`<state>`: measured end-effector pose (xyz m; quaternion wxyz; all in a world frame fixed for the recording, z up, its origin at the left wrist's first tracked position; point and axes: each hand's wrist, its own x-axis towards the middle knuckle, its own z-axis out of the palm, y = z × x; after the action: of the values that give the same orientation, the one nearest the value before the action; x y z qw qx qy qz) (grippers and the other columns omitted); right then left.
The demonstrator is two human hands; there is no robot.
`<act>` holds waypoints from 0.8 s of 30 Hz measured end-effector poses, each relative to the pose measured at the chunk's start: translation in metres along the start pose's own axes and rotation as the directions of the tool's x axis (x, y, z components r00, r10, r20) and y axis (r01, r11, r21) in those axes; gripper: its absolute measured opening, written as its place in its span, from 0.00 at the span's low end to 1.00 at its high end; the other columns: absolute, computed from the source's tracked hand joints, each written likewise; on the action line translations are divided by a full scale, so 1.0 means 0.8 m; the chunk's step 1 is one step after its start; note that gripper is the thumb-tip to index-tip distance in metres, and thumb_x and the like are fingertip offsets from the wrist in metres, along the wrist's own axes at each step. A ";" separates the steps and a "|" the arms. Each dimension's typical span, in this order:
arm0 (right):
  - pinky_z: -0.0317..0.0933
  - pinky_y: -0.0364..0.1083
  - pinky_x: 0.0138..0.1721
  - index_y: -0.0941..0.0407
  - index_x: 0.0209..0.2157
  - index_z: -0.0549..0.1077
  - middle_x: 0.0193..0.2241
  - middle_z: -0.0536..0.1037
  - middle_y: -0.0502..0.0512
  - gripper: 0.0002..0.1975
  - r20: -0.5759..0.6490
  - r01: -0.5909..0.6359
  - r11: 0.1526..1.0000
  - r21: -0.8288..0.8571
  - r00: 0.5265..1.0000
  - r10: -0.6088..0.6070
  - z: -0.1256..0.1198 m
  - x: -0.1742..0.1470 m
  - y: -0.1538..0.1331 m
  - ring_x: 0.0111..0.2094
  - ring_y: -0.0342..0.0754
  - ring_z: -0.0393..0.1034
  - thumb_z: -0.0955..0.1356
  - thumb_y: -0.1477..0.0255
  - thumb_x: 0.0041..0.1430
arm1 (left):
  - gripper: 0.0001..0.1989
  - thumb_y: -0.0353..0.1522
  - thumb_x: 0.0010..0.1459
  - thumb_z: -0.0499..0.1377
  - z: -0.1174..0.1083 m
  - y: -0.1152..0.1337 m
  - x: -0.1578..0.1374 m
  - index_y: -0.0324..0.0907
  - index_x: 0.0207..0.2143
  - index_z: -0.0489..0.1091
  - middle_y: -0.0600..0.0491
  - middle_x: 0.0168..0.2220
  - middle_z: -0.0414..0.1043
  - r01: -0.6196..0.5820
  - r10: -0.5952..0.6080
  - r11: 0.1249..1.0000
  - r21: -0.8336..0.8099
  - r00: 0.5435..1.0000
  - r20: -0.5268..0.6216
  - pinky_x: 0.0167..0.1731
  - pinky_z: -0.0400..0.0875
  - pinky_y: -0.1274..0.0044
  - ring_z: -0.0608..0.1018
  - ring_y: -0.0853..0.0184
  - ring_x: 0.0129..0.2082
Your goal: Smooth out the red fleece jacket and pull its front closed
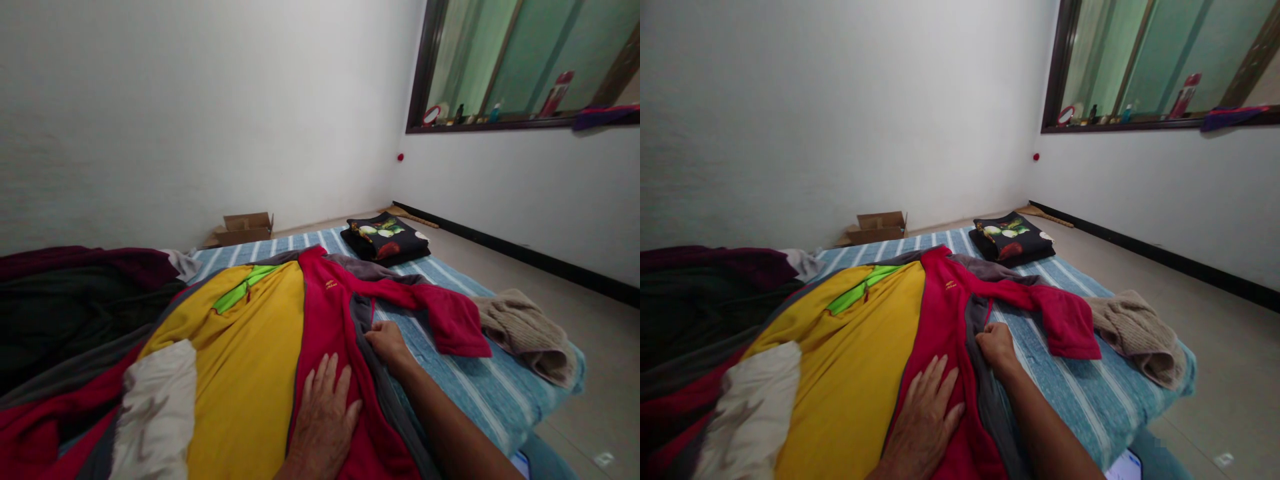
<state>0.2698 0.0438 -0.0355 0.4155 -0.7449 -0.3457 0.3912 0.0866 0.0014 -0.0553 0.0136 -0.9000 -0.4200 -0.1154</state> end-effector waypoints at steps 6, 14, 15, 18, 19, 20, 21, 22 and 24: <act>0.49 0.42 0.26 0.56 0.17 0.64 0.20 0.69 0.52 0.04 -0.115 0.095 0.919 -0.382 0.982 -0.149 -0.035 0.010 0.019 0.28 0.47 0.66 0.63 0.79 0.39 | 0.19 0.34 0.56 0.52 0.009 -0.004 -0.005 0.39 0.50 0.66 0.43 0.59 0.59 0.024 -0.026 0.999 -0.021 0.997 -0.074 0.54 0.62 0.62 0.60 0.56 0.59; 0.49 0.41 0.23 0.55 0.19 0.65 0.20 0.72 0.52 0.04 -0.081 0.101 0.849 -0.519 0.983 -0.167 -0.029 0.012 0.019 0.26 0.46 0.68 0.61 0.75 0.43 | 0.17 0.33 0.58 0.49 -0.041 -0.033 0.013 0.33 0.47 0.65 0.39 0.44 0.70 0.423 -0.422 0.906 -0.019 0.905 0.044 0.45 0.66 0.67 0.72 0.56 0.46; 0.50 0.41 0.24 0.56 0.20 0.66 0.21 0.73 0.53 0.04 -0.084 0.102 0.840 -0.532 0.982 -0.172 -0.028 0.011 0.018 0.27 0.46 0.68 0.61 0.75 0.43 | 0.17 0.33 0.58 0.50 -0.044 -0.036 0.018 0.33 0.47 0.64 0.40 0.43 0.71 0.476 -0.470 0.877 -0.062 0.878 0.092 0.43 0.66 0.69 0.73 0.58 0.44; 0.52 0.42 0.26 0.56 0.23 0.67 0.26 0.75 0.55 0.05 -0.093 0.100 0.810 -0.578 0.978 -0.188 -0.025 0.005 0.013 0.31 0.48 0.70 0.61 0.74 0.46 | 0.19 0.32 0.54 0.54 -0.047 -0.048 0.030 0.36 0.48 0.62 0.47 0.35 0.74 0.621 -0.584 0.744 -0.245 0.783 0.213 0.36 0.66 0.75 0.76 0.62 0.37; 0.52 0.42 0.27 0.56 0.24 0.68 0.27 0.76 0.56 0.05 -0.096 0.097 0.798 -0.595 0.977 -0.190 -0.025 0.004 0.012 0.32 0.49 0.70 0.61 0.74 0.46 | 0.18 0.32 0.53 0.54 -0.047 -0.054 0.031 0.38 0.47 0.63 0.50 0.30 0.73 0.653 -0.611 0.695 -0.301 0.757 0.230 0.32 0.66 0.77 0.76 0.63 0.32; 0.53 0.42 0.28 0.56 0.25 0.68 0.28 0.76 0.57 0.05 -0.099 0.091 0.787 -0.611 0.977 -0.190 -0.024 0.002 0.011 0.33 0.50 0.70 0.61 0.74 0.46 | 0.18 0.31 0.51 0.55 -0.048 -0.061 0.030 0.39 0.46 0.63 0.53 0.26 0.71 0.669 -0.636 0.658 -0.346 0.739 0.222 0.29 0.65 0.77 0.75 0.64 0.29; 0.53 0.43 0.28 0.56 0.26 0.69 0.29 0.76 0.58 0.06 -0.102 0.084 0.776 -0.626 0.977 -0.188 -0.023 0.000 0.010 0.35 0.51 0.70 0.61 0.74 0.47 | 0.18 0.31 0.50 0.55 -0.049 -0.068 0.027 0.40 0.45 0.63 0.56 0.24 0.69 0.679 -0.660 0.633 -0.372 0.724 0.198 0.27 0.64 0.78 0.75 0.65 0.26; 0.53 0.43 0.29 0.57 0.27 0.70 0.30 0.77 0.59 0.07 -0.104 0.076 0.766 -0.639 0.977 -0.184 -0.022 -0.001 0.010 0.36 0.52 0.71 0.61 0.75 0.47 | 0.17 0.30 0.49 0.55 -0.051 -0.075 0.023 0.41 0.45 0.64 0.57 0.22 0.68 0.686 -0.679 0.620 -0.381 0.712 0.176 0.27 0.63 0.78 0.74 0.65 0.25; 0.53 0.44 0.29 0.57 0.30 0.71 0.32 0.77 0.62 0.09 -0.110 0.059 0.751 -0.658 0.978 -0.174 -0.020 -0.003 0.010 0.37 0.54 0.71 0.61 0.75 0.47 | 0.18 0.30 0.48 0.56 -0.053 -0.089 0.014 0.42 0.44 0.64 0.57 0.23 0.68 0.686 -0.683 0.623 -0.374 0.711 0.168 0.28 0.63 0.78 0.74 0.65 0.27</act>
<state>0.2840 0.0335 -0.0362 0.1814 -0.8492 -0.4705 0.1568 0.0314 0.0506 -0.0168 -0.2222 -0.6547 -0.6962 -0.1930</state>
